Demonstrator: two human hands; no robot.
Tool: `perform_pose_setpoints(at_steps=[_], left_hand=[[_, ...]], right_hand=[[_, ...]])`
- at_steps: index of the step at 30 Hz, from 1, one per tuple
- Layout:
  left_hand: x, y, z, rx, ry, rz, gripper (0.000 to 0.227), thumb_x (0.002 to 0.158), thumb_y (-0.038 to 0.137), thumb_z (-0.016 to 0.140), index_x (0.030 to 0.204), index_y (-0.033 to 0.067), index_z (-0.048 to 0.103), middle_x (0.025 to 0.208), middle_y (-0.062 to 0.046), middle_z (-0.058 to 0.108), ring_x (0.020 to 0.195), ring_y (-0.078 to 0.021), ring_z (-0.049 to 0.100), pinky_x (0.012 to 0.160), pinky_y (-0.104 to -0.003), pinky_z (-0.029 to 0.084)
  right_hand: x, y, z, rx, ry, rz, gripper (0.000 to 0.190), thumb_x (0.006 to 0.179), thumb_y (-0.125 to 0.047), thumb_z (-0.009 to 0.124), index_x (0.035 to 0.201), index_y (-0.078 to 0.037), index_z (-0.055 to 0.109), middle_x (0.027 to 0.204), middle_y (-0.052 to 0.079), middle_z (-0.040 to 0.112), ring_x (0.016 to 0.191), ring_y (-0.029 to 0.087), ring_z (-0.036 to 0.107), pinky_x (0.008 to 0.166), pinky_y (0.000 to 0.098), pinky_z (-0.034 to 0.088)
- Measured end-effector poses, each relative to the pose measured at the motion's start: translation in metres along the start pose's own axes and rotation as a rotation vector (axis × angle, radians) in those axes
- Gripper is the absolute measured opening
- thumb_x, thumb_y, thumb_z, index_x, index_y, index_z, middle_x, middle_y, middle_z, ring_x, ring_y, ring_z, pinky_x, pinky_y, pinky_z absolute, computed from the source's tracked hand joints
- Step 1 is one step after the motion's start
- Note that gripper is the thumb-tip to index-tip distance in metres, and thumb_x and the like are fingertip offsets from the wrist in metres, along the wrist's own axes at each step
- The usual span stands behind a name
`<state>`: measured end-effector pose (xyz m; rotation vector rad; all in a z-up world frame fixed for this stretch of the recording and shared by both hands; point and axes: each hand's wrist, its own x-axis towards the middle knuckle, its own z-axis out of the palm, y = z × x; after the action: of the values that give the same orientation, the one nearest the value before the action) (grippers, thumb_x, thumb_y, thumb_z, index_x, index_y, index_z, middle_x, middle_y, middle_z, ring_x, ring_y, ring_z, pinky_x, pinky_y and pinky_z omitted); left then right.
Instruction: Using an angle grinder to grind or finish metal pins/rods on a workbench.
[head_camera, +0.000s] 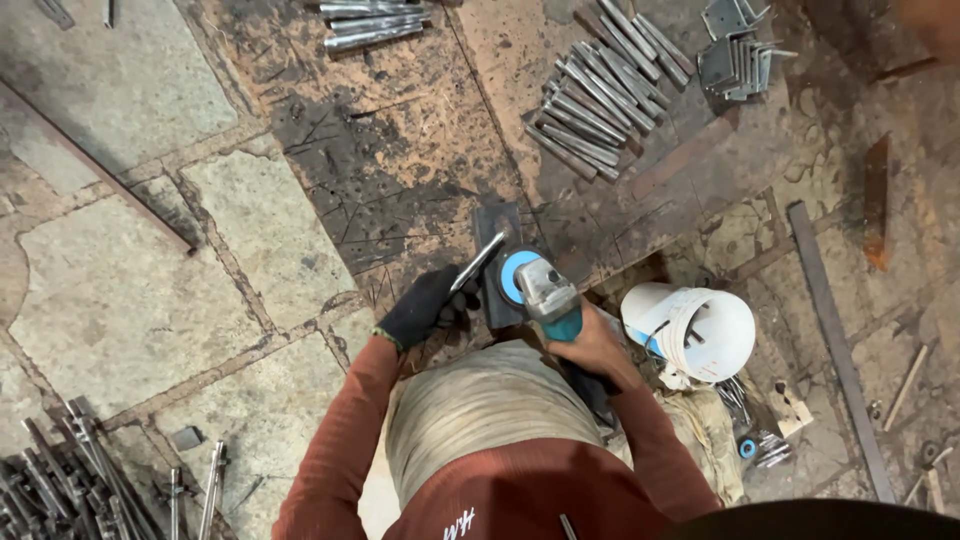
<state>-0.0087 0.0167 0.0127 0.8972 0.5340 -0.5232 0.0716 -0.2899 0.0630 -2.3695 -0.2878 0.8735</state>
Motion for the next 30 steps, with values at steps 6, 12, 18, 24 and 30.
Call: perform_pose_setpoints(at_steps=[6,12,18,24,30], left_hand=[[0.013,-0.031,-0.019,0.158,0.261,0.376,0.031,0.103,0.029,0.061,0.11,-0.0007,0.067,0.084,-0.005,0.068,0.066,-0.0105,0.062,0.059,-0.026,0.053],[0.012,-0.01,-0.017,-0.11,0.396,0.371,0.034,0.1,0.023,0.058,0.126,0.002,0.056,0.091,-0.006,0.065,0.066,-0.0111,0.06,0.054,-0.029,0.05],[0.037,0.015,-0.034,-0.15,0.357,0.484,0.031,0.101,0.018,0.055,0.127,0.0014,0.056,0.09,-0.005,0.063,0.067,-0.01,0.059,0.056,-0.028,0.053],[0.094,0.12,-0.063,0.043,0.335,0.584,0.028,0.104,0.025,0.055,0.102,0.0006,0.067,0.079,-0.005,0.066,0.065,-0.0121,0.061,0.06,-0.029,0.052],[0.178,0.266,-0.102,0.122,0.425,0.908,0.024,0.101,0.023,0.06,0.087,0.005,0.068,0.074,-0.003,0.067,0.061,-0.0109,0.057,0.056,-0.027,0.046]], right_hand=[[-0.005,0.041,-0.002,0.126,0.012,-0.159,0.081,0.06,-0.027,0.086,0.133,-0.006,0.058,0.118,0.014,0.072,0.107,0.027,0.068,0.095,0.0401,0.051],[-0.013,0.026,-0.01,0.207,-0.013,-0.075,0.077,0.058,-0.026,0.087,0.129,-0.006,0.062,0.115,0.011,0.074,0.104,0.023,0.068,0.095,0.0384,0.051],[-0.008,0.045,-0.009,0.287,0.023,-0.004,0.063,0.06,-0.025,0.086,0.115,-0.001,0.067,0.1,0.014,0.073,0.091,0.026,0.068,0.086,0.0407,0.055],[-0.023,0.041,-0.012,0.312,0.105,0.104,0.067,0.058,-0.026,0.086,0.118,-0.004,0.065,0.101,0.013,0.072,0.092,0.026,0.069,0.083,0.0405,0.055],[-0.026,0.079,0.004,0.244,0.179,0.097,0.072,0.053,-0.034,0.088,0.117,-0.007,0.069,0.105,0.015,0.077,0.098,0.03,0.073,0.089,0.0406,0.056]])
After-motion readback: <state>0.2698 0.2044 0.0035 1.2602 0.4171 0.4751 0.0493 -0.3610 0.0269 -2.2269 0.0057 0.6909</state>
